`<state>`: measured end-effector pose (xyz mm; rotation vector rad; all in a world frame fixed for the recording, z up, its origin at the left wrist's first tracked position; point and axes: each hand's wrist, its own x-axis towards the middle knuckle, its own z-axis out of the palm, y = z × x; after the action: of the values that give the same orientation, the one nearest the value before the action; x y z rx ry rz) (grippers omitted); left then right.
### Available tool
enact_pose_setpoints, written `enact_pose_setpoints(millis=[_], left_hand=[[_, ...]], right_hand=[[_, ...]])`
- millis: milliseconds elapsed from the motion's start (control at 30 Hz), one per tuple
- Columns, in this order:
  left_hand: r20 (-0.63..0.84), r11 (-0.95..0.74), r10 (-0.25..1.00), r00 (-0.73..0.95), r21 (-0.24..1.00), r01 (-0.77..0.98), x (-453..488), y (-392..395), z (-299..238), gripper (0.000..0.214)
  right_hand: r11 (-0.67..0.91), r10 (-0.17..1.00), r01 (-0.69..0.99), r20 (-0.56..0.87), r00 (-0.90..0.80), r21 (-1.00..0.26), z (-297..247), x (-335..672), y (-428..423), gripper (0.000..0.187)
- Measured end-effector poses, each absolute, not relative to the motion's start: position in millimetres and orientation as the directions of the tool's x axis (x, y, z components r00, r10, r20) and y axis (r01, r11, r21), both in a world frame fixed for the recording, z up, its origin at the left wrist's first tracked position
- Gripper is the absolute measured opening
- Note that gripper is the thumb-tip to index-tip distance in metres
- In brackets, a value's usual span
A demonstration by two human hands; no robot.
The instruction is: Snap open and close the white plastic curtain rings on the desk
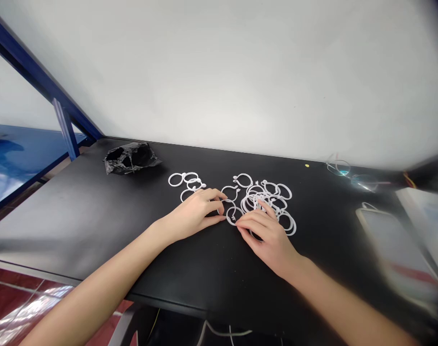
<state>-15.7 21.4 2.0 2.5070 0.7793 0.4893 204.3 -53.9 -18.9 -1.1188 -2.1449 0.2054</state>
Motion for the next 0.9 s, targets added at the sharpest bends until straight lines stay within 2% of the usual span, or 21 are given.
enact_pose_setpoints(millis=[167,367,467,533,700,800,900], left_hand=[[0.175,-0.638,0.654,0.736,0.65,0.412,-23,26,11,0.012],[0.211,-0.612,0.71,0.672,0.657,0.44,-31,30,23,0.017],[0.23,-0.613,0.722,0.653,0.65,0.449,-28,28,23,0.042],[0.245,-0.637,0.69,0.681,0.651,0.412,-23,23,20,0.05],[0.217,-0.624,0.652,0.727,0.698,0.351,-9,10,15,0.043],[0.179,-0.614,0.642,0.746,0.702,0.361,-6,7,16,0.042],[0.157,-0.619,0.625,0.765,0.697,0.363,-6,7,17,0.04]], right_hand=[[0.618,0.768,0.65,0.515,-0.381,-0.441,-19,205,-54,0.018],[0.62,0.766,0.639,0.526,-0.369,-0.455,-20,204,-55,0.021],[0.627,0.751,0.633,0.57,-0.334,-0.455,-17,203,-54,0.016],[0.636,0.728,0.627,0.62,-0.294,-0.449,-15,203,-55,0.018],[0.663,0.67,0.579,0.722,-0.175,-0.475,-14,203,-58,0.027],[0.627,0.698,0.575,0.706,-0.116,-0.526,-15,202,-60,0.026],[0.637,0.702,0.564,0.698,-0.14,-0.526,-15,202,-59,0.02]])
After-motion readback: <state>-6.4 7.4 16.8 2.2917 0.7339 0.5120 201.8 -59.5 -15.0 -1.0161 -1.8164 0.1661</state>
